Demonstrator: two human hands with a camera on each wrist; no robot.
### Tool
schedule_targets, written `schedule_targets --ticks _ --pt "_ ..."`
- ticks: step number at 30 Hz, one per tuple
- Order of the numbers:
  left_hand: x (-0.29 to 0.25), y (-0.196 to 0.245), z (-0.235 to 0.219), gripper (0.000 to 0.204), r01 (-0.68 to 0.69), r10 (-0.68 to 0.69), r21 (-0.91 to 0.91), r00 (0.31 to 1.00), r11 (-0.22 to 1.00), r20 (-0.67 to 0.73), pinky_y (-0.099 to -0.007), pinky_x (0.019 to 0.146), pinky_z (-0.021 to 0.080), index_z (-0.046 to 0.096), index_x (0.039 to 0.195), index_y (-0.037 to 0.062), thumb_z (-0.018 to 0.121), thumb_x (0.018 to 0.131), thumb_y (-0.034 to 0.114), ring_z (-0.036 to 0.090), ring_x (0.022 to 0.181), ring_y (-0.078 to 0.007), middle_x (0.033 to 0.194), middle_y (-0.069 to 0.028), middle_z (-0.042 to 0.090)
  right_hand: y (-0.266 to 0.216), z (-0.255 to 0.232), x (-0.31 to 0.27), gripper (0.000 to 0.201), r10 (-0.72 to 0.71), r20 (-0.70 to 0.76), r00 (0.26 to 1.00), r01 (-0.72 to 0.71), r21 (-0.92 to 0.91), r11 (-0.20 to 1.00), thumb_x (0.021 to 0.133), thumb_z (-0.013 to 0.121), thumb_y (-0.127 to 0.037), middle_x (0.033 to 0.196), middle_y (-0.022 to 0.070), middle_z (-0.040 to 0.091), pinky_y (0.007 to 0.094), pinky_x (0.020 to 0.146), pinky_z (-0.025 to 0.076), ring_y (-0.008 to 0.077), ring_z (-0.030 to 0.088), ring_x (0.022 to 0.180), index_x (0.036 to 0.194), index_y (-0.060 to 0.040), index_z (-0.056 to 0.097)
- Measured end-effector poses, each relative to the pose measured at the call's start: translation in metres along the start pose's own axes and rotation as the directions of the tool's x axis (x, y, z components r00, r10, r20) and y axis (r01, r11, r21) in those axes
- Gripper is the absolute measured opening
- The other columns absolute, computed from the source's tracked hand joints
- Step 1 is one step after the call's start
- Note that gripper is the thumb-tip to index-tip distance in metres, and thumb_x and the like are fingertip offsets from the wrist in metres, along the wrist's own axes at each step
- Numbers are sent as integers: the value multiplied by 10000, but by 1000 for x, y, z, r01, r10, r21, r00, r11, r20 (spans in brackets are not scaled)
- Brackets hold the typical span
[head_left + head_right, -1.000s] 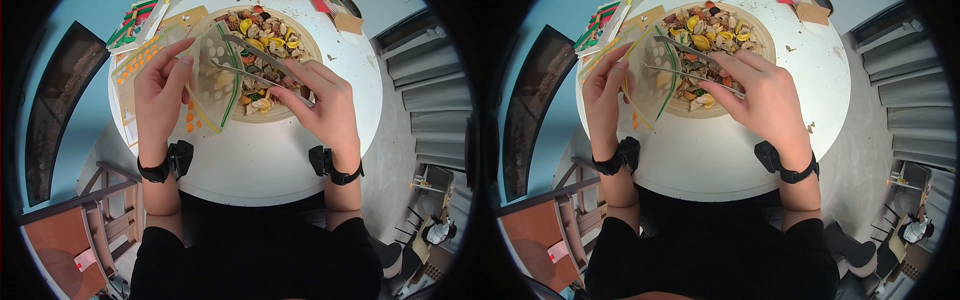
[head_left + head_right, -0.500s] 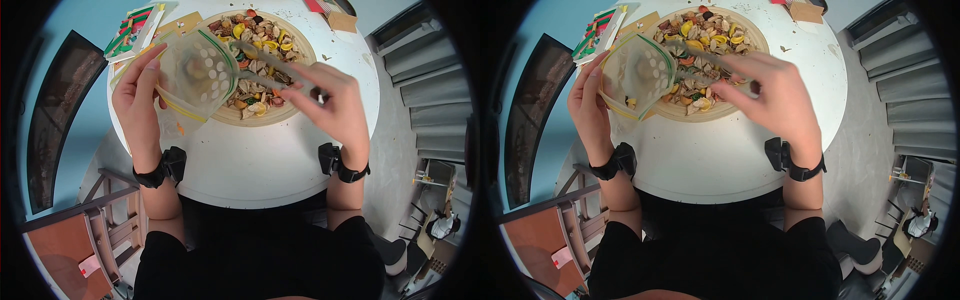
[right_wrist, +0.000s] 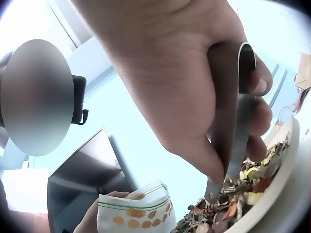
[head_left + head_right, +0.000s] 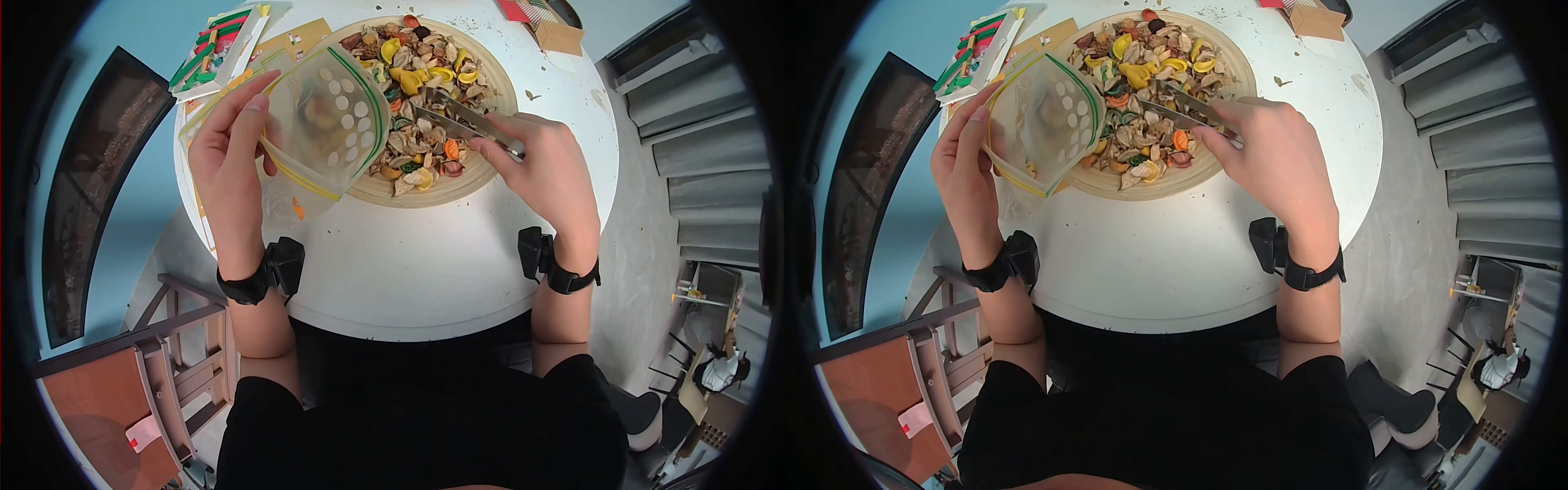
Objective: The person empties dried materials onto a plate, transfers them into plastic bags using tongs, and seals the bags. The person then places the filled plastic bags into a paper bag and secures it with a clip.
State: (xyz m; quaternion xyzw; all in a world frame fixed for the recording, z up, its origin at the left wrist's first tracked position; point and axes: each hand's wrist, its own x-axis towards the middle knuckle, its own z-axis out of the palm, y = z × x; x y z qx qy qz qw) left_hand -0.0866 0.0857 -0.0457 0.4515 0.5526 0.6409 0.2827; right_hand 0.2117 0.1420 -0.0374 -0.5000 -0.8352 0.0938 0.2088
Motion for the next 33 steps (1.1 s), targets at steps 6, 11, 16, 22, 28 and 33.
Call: schedule_targets --ticks 6,11,16,22,28,33 --pt "-3 6 2 293 27 -27 38 1000 999 11 -200 512 362 744 1212 47 606 1010 208 471 586 -23 673 41 563 2 -3 0 321 -21 11 1000 21 -1 1000 886 790 -237 782 171 677 352 578 467 287 560 570 1095 5 765" --pt "-2 4 2 287 19 -19 28 1000 999 19 -199 505 364 745 1211 49 616 1011 210 473 584 -19 680 40 575 -1 -12 2 257 10 -31 999 -10 7 1000 876 785 -241 770 165 680 399 609 494 347 621 631 1032 -38 790" --pt "-3 3 1 282 43 -43 0 998 999 52 -194 499 358 738 1217 46 616 1009 193 470 568 -17 695 44 585 3 -15 1 272 -50 -172 984 63 75 995 855 815 -197 733 143 672 344 554 454 261 567 554 1044 -4 781" --pt "-3 0 1 283 74 -72 -20 993 997 90 -188 498 347 728 1227 42 617 1007 181 455 537 -16 698 48 590 -31 -12 -4 274 -103 -232 967 172 302 938 853 823 -149 715 91 675 287 528 423 146 531 546 1060 23 770" --pt "-4 0 -1 280 56 -53 -38 996 998 73 -189 501 336 733 1226 48 618 1009 183 447 537 -14 691 54 579 -16 -10 1 374 165 -264 950 -48 398 916 879 816 -211 773 128 714 283 630 495 141 619 661 1132 53 739" --pt "-3 0 0 281 54 -52 -32 997 998 57 -189 501 331 738 1225 52 622 1008 187 443 536 -12 684 59 571 -4 -2 12 440 300 -43 953 -277 279 920 905 784 -311 767 153 715 301 629 495 125 596 632 1170 37 738"
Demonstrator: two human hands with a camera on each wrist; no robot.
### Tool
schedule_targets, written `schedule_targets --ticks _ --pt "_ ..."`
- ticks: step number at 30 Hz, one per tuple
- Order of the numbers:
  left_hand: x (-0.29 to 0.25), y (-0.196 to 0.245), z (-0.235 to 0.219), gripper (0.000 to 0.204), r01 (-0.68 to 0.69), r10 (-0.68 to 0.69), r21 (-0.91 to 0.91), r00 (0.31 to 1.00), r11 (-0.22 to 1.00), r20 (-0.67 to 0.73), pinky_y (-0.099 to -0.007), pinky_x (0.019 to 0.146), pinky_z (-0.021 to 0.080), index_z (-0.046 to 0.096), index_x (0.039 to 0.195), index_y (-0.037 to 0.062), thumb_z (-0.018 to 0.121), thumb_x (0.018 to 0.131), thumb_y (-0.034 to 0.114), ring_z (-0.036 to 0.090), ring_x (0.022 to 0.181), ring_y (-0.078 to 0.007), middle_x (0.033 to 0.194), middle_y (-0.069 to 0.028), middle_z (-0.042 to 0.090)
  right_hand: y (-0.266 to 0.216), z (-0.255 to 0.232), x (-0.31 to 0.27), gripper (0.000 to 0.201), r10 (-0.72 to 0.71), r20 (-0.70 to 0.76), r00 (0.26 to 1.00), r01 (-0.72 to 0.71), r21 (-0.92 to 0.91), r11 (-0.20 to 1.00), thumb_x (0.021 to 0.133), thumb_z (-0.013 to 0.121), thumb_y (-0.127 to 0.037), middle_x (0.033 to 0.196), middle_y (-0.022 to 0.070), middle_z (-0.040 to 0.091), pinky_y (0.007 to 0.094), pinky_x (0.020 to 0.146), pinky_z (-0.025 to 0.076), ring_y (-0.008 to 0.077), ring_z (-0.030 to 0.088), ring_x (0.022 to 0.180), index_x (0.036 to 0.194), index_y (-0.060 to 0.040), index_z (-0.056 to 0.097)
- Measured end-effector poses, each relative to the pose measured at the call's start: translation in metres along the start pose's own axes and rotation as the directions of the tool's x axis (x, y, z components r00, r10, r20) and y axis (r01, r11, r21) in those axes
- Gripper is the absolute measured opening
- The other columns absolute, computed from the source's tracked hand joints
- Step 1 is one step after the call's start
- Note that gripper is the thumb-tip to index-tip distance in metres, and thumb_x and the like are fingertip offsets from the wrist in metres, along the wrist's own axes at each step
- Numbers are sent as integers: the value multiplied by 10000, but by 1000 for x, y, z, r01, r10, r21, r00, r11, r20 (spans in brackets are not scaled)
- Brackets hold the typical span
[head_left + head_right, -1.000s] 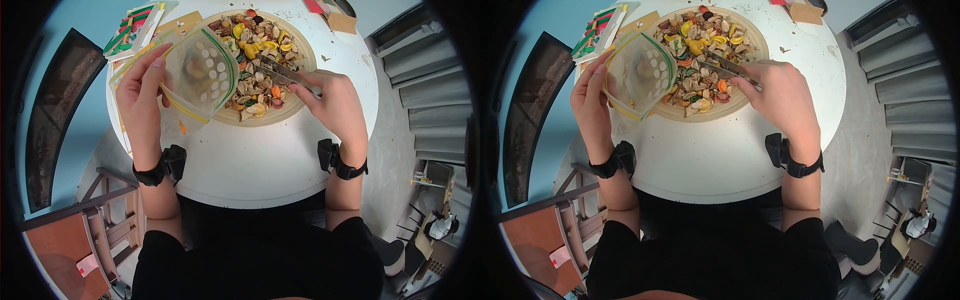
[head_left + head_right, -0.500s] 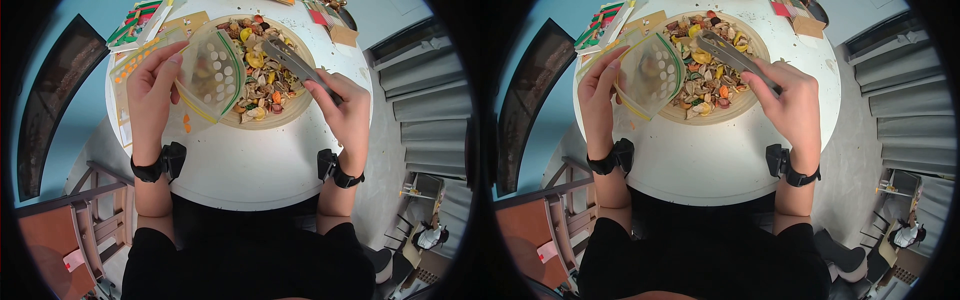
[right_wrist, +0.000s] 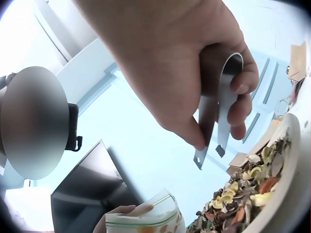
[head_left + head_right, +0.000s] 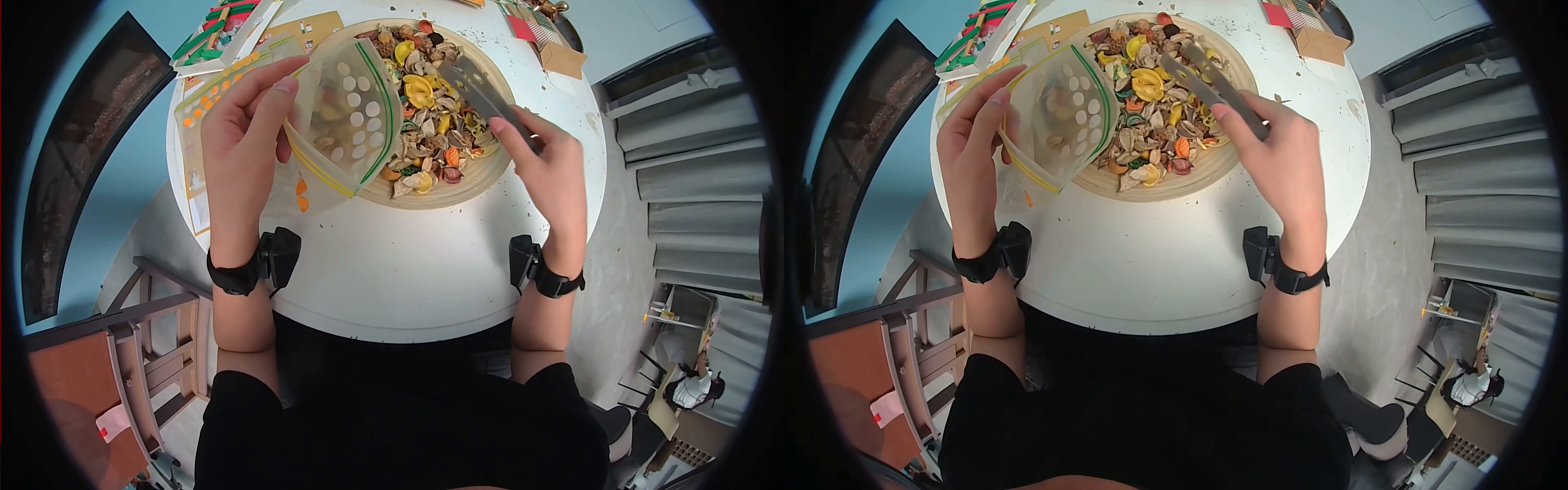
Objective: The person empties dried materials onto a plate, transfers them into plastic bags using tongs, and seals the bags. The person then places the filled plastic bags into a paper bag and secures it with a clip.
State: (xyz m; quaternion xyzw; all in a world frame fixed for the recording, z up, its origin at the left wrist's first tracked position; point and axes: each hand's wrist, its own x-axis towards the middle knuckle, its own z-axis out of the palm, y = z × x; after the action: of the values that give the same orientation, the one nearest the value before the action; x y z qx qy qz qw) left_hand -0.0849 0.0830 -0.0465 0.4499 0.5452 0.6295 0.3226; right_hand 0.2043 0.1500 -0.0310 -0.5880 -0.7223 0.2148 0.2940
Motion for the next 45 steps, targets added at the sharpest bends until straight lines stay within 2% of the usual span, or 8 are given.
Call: schedule_targets --ticks 8,14,20,29,33,37,40,45 --pt "1 0 0 281 7 -7 1 1000 1000 -7 -187 500 328 741 1220 53 619 1004 185 437 532 -9 676 65 566 1 16 -5 338 -182 55 982 190 -233 954 856 804 -305 807 129 716 367 621 514 289 659 646 1089 -62 783" --pt "1 0 -1 280 5 -5 11 1000 1000 0 -188 496 323 743 1218 58 617 1002 183 432 528 -8 671 68 559 6 16 -4 289 -231 34 972 232 -275 933 868 794 -290 769 126 692 383 603 498 300 646 633 1054 -70 789" --pt "2 -3 -1 280 4 -4 3 1000 1000 9 -190 494 318 739 1226 60 618 1004 180 430 529 -7 676 69 555 3 5 -3 338 -255 -43 966 242 -192 951 875 817 -194 798 148 708 297 637 471 188 597 646 1111 39 751" --pt "2 -1 2 276 12 -12 14 1000 1000 25 -192 498 319 734 1223 50 621 1008 181 433 534 -11 688 65 556 -30 8 -24 327 -363 -83 928 372 233 898 857 831 -132 756 53 695 223 580 449 99 594 641 1148 0 764" --pt "1 0 1 281 27 -28 15 999 1000 19 -191 502 323 731 1228 48 620 1008 184 438 539 -15 688 62 557 -10 0 -12 386 -127 -164 978 184 401 897 859 840 -140 782 83 703 213 585 462 104 598 613 1178 52 736" --pt "0 0 0 287 5 -6 22 1000 1000 23 -191 502 333 729 1232 44 618 1015 194 444 545 -20 688 56 565 22 -16 13 553 183 -140 973 -174 75 982 878 800 -413 729 80 678 252 580 469 95 574 595 1165 56 746" --pt "1 0 -1 289 -3 3 28 1000 1000 15 -191 503 344 730 1232 45 617 1019 205 448 552 -23 685 51 571 47 -15 24 581 208 -24 978 -207 60 977 881 764 -477 705 78 677 271 585 479 113 581 590 1147 40 761" --pt "0 2 1 293 8 -8 64 1000 998 3 -192 513 357 732 1235 52 614 1020 212 464 582 -21 686 49 572 50 1 22 517 141 -61 988 -145 -65 987 876 766 -434 664 91 677 307 594 488 161 594 570 1120 22 773"
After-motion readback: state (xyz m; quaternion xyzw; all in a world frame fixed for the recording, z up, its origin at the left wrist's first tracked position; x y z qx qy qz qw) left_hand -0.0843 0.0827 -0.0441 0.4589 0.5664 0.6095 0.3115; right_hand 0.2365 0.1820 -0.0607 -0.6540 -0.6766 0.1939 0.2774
